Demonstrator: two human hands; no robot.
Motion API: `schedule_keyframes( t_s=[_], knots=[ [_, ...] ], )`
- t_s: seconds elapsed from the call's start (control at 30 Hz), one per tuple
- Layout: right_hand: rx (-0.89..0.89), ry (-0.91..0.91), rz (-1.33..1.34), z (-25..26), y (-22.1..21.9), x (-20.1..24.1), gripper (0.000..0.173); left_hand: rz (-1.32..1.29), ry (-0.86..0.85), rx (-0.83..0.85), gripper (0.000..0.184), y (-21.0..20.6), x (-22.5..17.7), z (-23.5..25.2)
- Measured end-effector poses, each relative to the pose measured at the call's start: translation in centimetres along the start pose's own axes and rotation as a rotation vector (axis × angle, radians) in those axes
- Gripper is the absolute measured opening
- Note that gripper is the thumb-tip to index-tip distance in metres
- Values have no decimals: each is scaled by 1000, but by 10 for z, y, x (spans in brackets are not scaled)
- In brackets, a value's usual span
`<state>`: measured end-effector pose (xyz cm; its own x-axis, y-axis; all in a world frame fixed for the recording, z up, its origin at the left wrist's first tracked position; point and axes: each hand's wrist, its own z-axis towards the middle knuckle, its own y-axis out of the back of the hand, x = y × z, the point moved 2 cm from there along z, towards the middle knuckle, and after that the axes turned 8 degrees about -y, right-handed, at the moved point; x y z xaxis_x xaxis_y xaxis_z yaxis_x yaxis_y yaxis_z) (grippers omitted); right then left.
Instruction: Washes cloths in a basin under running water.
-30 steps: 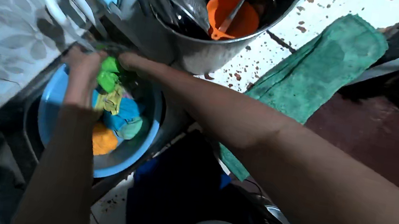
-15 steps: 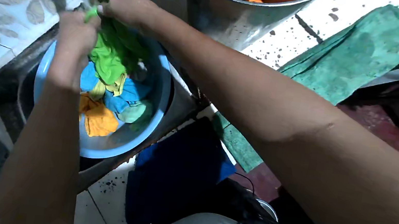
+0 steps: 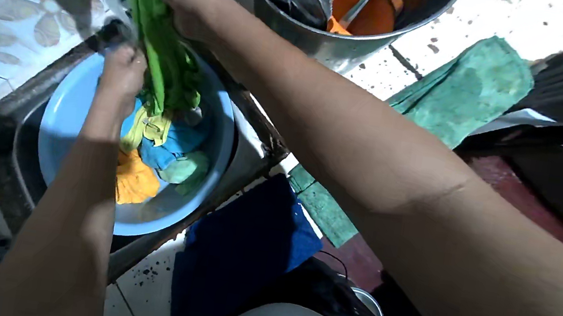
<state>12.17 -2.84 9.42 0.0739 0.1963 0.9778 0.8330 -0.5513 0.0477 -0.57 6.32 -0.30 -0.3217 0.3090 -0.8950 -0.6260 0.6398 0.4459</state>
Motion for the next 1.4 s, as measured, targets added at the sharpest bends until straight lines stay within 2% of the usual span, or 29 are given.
schedule_keyframes(
  t_s=[0.07, 0.1, 0.13, 0.2, 0.27, 0.3, 0.4, 0.43, 0.53, 0.57, 0.6, 0.67, 0.7, 0.77, 0.8, 0.87, 0.93, 1.0, 1.07, 1.1, 1.17, 1.23, 1.33, 1.4],
  knots=[
    [-21, -28, 195, 5, -2, -11, 29, -470, -107, -6, 46, 0, -5, 1],
    [-31, -27, 220, 5, -6, -19, 33, -658, -173, -48, 50, -4, -18, 4],
    [-23, -22, 237, 11, -16, -33, 37, -741, -204, -163, 50, -11, -36, 5],
    [-75, 70, 225, 55, -54, -88, 43, -653, -178, -505, 37, -30, -71, 0],
    [-190, 240, 170, 110, -93, -144, 45, -468, -183, -723, 31, -42, -80, -2],
    [-164, 220, 141, 110, -95, -147, 41, -383, -172, -740, 30, -43, -76, -2],
    [23, -184, 116, 37, -64, -102, 38, -147, -116, -683, 22, -34, -50, 5],
    [47, -253, 67, 25, -60, -93, 37, -103, -99, -669, 22, -29, -40, 9],
    [102, -282, -132, 11, -51, -72, 40, -17, 8, -680, 23, -14, -14, 21],
    [121, -252, -164, 11, -47, -66, 42, -55, 79, -639, 21, -6, -7, 22],
    [137, -199, -182, 11, -42, -60, 44, -120, 134, -566, 28, 3, -3, 22],
    [142, -104, -185, 20, -30, -53, 44, -190, 131, -358, 60, 17, 2, 17],
    [159, -83, -205, 27, -23, -50, 47, -152, 88, -217, 68, 23, 1, 14],
    [133, -13, -297, 37, -12, -45, 47, 86, -2, 54, 61, 30, 0, 3],
    [105, 29, -325, 39, -6, -42, 40, 220, -9, 152, 60, 34, 5, 1],
    [63, 61, -322, 34, 1, -34, 32, 373, 65, 241, 46, 44, 22, -7],
    [2, 11, -261, 24, 2, -26, 33, 212, 118, 128, 35, 55, 36, -17],
    [-60, -90, -152, 17, -6, -27, 36, -351, 20, -35, 37, 53, 33, -22],
    [-30, -237, -74, 7, -22, -36, 41, -888, -138, -154, 52, 29, -1, -17],
    [8, -299, -30, 3, -31, -45, 47, -967, -153, -307, 50, 13, -25, -14],
    [39, -388, 103, 7, -48, -74, 60, -805, -131, -625, 44, -15, -61, -13],
    [54, -374, 14, 12, -54, -89, 53, -531, -157, -811, 38, -30, -69, -10],
    [22, -334, 69, 7, -56, -85, 44, -151, -184, -837, 28, -29, -52, -8],
    [72, -302, -1, -1, -49, -68, 44, -39, -89, -835, 22, -22, -29, -6]
  ],
)
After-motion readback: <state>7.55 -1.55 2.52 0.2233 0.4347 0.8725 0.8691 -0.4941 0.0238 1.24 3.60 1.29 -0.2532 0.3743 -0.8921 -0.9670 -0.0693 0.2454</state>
